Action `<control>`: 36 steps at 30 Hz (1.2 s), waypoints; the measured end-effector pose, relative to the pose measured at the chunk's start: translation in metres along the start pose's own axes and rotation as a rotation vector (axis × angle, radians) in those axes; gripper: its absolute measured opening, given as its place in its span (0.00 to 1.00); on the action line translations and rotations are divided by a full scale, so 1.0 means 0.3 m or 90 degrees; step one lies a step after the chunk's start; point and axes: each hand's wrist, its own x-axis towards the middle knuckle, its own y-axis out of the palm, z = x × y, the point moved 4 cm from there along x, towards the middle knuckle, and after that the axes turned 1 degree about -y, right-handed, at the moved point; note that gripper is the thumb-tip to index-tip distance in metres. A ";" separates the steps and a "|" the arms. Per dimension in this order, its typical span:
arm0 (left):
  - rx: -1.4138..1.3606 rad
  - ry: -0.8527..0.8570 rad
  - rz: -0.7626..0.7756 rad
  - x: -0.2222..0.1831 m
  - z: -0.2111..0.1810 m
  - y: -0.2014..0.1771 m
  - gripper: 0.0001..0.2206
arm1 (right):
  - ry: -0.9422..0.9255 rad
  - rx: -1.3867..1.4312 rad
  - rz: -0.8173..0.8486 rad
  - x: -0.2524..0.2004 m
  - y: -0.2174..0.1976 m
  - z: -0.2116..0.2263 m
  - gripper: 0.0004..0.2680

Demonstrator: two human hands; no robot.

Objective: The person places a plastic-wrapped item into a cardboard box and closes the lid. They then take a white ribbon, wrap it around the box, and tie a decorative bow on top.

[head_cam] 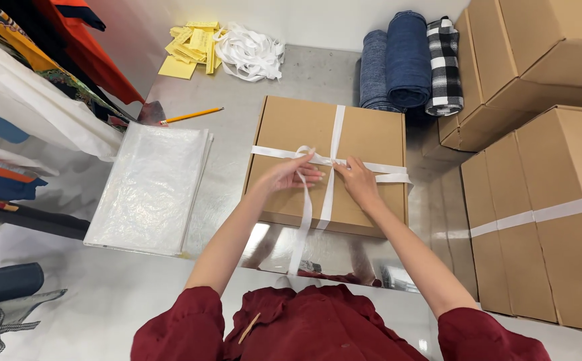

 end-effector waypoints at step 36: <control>0.056 0.314 -0.324 0.388 0.045 -0.048 0.13 | -0.001 0.013 -0.001 0.002 0.017 -0.011 0.09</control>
